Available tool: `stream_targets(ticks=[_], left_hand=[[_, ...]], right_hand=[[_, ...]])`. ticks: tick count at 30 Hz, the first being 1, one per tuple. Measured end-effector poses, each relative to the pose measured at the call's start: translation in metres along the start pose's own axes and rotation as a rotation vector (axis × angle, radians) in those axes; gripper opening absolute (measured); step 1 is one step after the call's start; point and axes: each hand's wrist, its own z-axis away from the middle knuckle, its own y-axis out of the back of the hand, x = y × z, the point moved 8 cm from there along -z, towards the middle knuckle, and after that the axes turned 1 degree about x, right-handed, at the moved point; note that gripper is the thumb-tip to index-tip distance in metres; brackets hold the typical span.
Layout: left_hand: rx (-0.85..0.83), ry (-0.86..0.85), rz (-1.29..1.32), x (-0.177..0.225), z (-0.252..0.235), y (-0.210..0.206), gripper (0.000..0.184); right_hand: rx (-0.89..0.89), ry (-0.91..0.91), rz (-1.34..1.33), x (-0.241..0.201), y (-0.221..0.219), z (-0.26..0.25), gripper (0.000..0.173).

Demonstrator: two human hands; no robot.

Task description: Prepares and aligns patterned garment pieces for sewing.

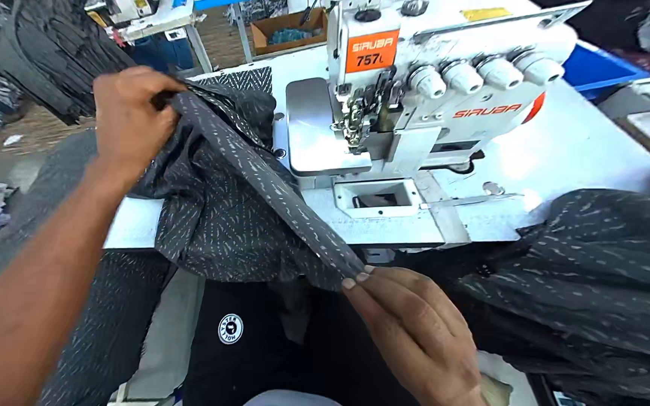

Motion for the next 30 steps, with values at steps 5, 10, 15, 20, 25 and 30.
stream_targets(ticks=[5,10,15,20,25,30], left_hand=[[0.342,0.492,0.360,-0.039,0.084,-0.015,0.019],[0.396,0.490,0.416,-0.038,0.085,-0.019,0.015],[0.463,0.270,0.508,-0.008,0.062,0.007,0.017],[-0.222,-0.361,0.880,0.145,-0.001,0.010,0.017],[-0.257,-0.019,0.816,0.083,0.007,-0.005,0.026],[-0.175,0.633,0.204,-0.061,0.120,-0.023,0.061]], right_hand=[[0.028,0.046,-0.045,-0.005,-0.014,0.009,0.011],[0.032,0.047,-0.003,-0.010,-0.005,0.010,0.012],[0.105,-0.191,-0.229,0.012,0.007,0.006,0.016],[-0.287,-0.779,-0.806,0.008,-0.105,-0.017,0.085],[-0.353,-0.751,-1.598,-0.050,-0.097,-0.040,0.029],[-0.274,-0.685,-0.620,0.032,-0.086,-0.018,0.036]])
